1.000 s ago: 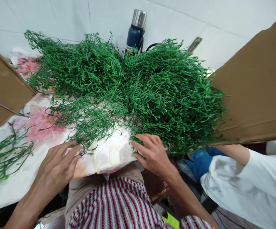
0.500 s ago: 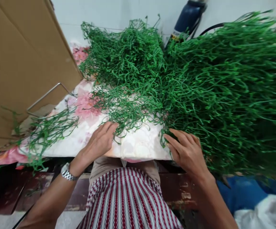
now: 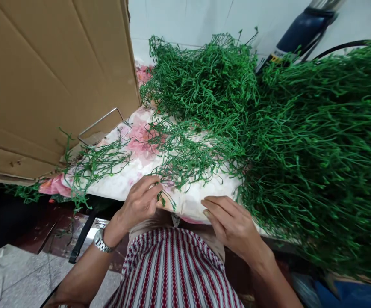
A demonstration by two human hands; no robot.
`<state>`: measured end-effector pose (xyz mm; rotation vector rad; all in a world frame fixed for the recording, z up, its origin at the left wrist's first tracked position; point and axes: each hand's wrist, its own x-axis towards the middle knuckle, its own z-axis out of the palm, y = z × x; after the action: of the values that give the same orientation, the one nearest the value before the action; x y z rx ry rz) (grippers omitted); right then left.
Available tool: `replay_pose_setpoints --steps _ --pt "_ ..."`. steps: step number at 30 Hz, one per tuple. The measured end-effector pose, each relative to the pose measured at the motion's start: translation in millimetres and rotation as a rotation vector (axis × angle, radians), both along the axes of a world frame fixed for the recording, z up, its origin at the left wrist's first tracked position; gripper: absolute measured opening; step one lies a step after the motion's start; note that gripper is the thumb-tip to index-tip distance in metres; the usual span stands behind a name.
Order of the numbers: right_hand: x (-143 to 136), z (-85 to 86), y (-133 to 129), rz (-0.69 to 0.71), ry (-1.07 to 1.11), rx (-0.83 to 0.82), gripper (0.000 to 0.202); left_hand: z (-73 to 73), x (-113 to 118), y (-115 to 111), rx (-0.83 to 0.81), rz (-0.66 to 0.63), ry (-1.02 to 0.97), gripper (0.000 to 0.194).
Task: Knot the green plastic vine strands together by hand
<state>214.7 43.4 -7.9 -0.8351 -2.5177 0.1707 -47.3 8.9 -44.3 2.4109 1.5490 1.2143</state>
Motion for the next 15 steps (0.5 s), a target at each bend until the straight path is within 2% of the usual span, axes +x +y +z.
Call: replay_pose_setpoints --steps 5,9,12,15 --pt "-43.0 0.5 20.0 0.085 -0.029 -0.042 0.024 -10.3 3.0 -21.0 0.101 0.087 -0.078 0.041" --pt "-79.6 10.0 36.8 0.100 -0.188 -0.002 0.029 -13.1 9.1 -22.1 0.125 0.064 -0.051 0.040" --pt "-92.3 11.1 50.6 0.031 -0.365 0.028 0.020 -12.1 7.9 -24.8 0.147 0.061 -0.042 0.039" --pt "-85.9 7.8 59.9 -0.074 -0.458 0.036 0.016 -8.5 1.9 -35.5 0.060 0.030 -0.086 0.038"
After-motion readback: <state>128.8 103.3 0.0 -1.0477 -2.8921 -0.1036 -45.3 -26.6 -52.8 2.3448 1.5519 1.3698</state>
